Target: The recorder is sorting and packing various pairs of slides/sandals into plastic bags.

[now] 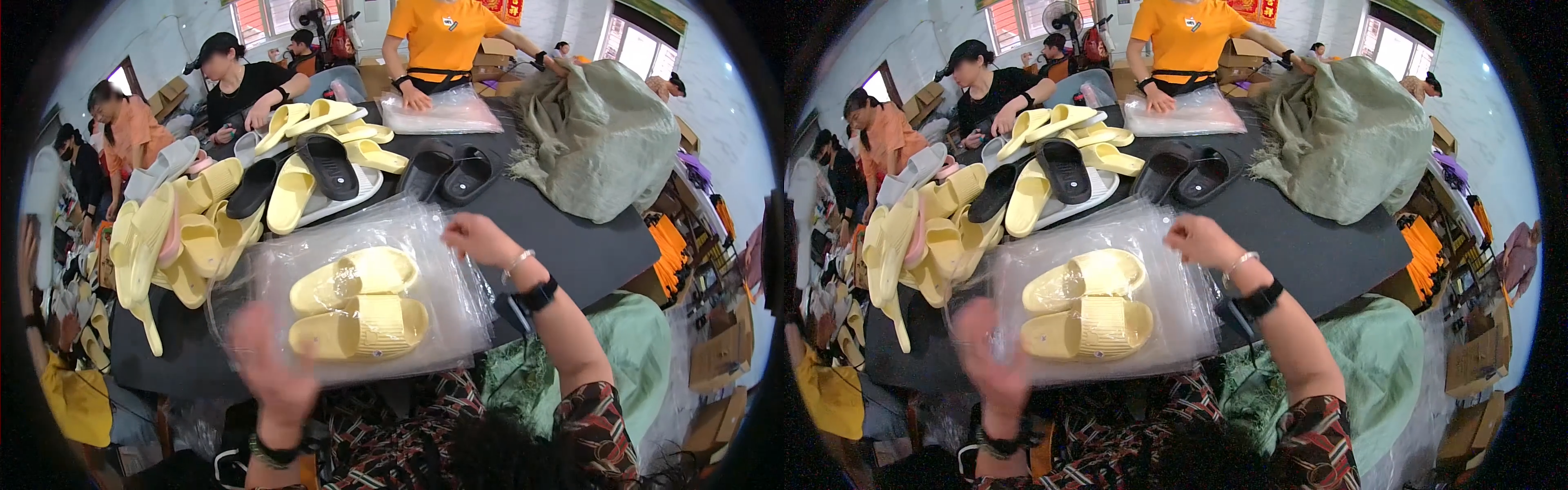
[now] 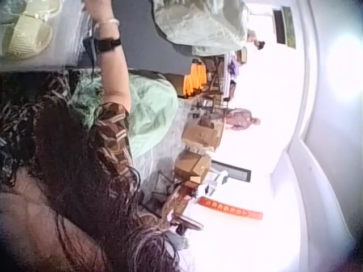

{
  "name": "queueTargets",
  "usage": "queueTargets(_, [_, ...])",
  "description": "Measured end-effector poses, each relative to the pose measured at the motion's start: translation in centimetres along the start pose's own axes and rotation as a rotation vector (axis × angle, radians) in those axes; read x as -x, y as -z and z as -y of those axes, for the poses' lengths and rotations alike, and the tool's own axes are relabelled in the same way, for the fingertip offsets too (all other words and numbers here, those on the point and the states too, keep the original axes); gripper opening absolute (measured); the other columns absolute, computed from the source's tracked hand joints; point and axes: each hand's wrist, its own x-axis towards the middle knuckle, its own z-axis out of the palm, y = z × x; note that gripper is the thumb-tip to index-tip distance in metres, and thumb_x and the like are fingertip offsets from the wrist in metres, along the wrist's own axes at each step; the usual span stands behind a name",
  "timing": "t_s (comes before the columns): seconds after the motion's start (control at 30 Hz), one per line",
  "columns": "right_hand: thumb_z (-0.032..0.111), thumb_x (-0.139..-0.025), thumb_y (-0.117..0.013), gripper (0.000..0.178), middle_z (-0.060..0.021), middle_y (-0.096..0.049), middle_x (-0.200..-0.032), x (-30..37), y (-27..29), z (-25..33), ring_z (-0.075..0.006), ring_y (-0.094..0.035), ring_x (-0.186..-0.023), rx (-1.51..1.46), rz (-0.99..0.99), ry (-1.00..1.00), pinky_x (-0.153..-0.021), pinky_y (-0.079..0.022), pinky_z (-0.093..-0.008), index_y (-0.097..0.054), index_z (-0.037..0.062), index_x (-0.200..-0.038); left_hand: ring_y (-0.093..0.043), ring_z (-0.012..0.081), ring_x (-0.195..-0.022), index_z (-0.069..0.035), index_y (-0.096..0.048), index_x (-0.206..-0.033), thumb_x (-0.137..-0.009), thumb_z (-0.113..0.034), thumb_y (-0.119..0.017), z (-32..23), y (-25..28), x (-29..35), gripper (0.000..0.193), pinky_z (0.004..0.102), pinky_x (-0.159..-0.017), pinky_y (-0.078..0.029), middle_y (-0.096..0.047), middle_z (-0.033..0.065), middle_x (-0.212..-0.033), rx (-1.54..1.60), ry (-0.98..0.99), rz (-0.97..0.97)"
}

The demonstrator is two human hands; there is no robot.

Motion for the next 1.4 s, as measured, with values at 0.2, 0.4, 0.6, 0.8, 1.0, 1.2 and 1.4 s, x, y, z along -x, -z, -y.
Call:
queueTargets(0.2, [0.042, -0.093, -0.063, 0.046, -0.0094, -0.071, -0.094, -8.0, -2.0, -1.0, -0.015, -0.067, -0.062, 0.085, 0.122, -0.23, -0.05, -0.049, -0.0292, -0.067, -0.0041, -0.097, -0.056, 0.0325, -0.116, -0.006, -0.066, -0.115, -0.077, -0.029, -0.077, -7.5, -9.5, 4.1, 0.046, 0.0485, -0.099, -0.039, -0.062, 0.0131, -0.121, 0.174, -0.32, 0.413])
queueTargets(0.4, [0.037, -0.091, -0.066, 0.036, -0.0041, -0.071, -0.089, -10.0, -3.5, -1.9, -0.0132, -0.068, -0.067, 0.03, 0.223, -0.273, -0.05, -0.046, -0.0257, -0.069, 0.0014, -0.096, -0.058, 0.0299, -0.111, -0.003, -0.066, -0.113, -0.08, -0.026, -0.074, -6.8, -12.8, 5.7, 0.041, 0.0445, -0.091, -0.043, -0.064, 0.0125, -0.116, 0.116, -0.392, 0.449])
queueTargets(0.6, [0.028, -0.09, -0.067, 0.024, -0.0026, -0.071, -0.09, -11.0, -3.0, -2.3, -0.0124, -0.067, -0.069, -0.057, 0.203, -0.246, -0.052, -0.047, -0.0263, -0.068, 0.0041, -0.093, -0.061, 0.0278, -0.101, -0.002, -0.066, -0.107, -0.08, -0.022, -0.071, -7.1, -13.2, 6.2, 0.033, 0.0406, -0.086, -0.045, -0.065, 0.0128, -0.111, 0.212, -0.361, 0.458])
queueTargets(0.8, [0.026, -0.088, -0.068, 0.023, -0.0036, -0.071, -0.086, -11.0, -3.6, -1.8, -0.0123, -0.067, -0.067, 0.016, 0.192, -0.217, -0.053, -0.048, -0.0261, -0.07, 0.0038, -0.094, -0.062, 0.0289, -0.1, -0.002, -0.067, -0.103, -0.08, -0.019, -0.069, -7.3, -13.8, 6.7, 0.028, 0.0408, -0.085, -0.046, -0.067, 0.0144, -0.11, 0.178, -0.355, 0.46])
queueTargets(1.0, [0.014, -0.087, -0.068, 0.015, -0.0061, -0.071, -0.08, -11.0, -3.5, -2.0, -0.0125, -0.066, -0.062, -0.136, -0.034, -0.055, -0.054, -0.049, -0.0272, -0.07, -0.0008, -0.088, -0.063, 0.0311, -0.102, 0.0, -0.066, -0.102, -0.081, -0.016, -0.064, -7.4, -13.6, 7.6, 0.027, 0.0409, -0.084, -0.05, -0.067, 0.0158, -0.107, 0.205, -0.455, 0.455])
queueTargets(1.2, [0.013, -0.085, -0.07, 0.016, -0.009, -0.069, -0.072, -11.1, -3.6, -2.0, -0.0148, -0.067, -0.06, -0.051, -0.181, 0.069, -0.058, -0.052, -0.0292, -0.07, -0.003, -0.09, -0.064, 0.0308, -0.104, 0.002, -0.065, -0.104, -0.081, -0.012, -0.061, -7.8, -14.0, 6.3, 0.027, 0.0378, -0.081, -0.052, -0.066, 0.0166, -0.11, 0.314, -0.495, 0.403])
queueTargets(1.4, [0.013, -0.085, -0.07, 0.016, -0.0104, -0.069, -0.072, -10.3, -2.2, -2.1, -0.0179, -0.069, -0.065, 0.009, -0.245, 0.068, -0.063, -0.055, -0.0301, -0.069, -0.0021, -0.09, -0.064, 0.0304, -0.108, -0.001, -0.065, -0.11, -0.08, -0.015, -0.066, -9.3, -15.9, 6.6, 0.033, 0.0384, -0.086, -0.051, -0.065, 0.0167, -0.117, 0.41, -0.471, 0.399])
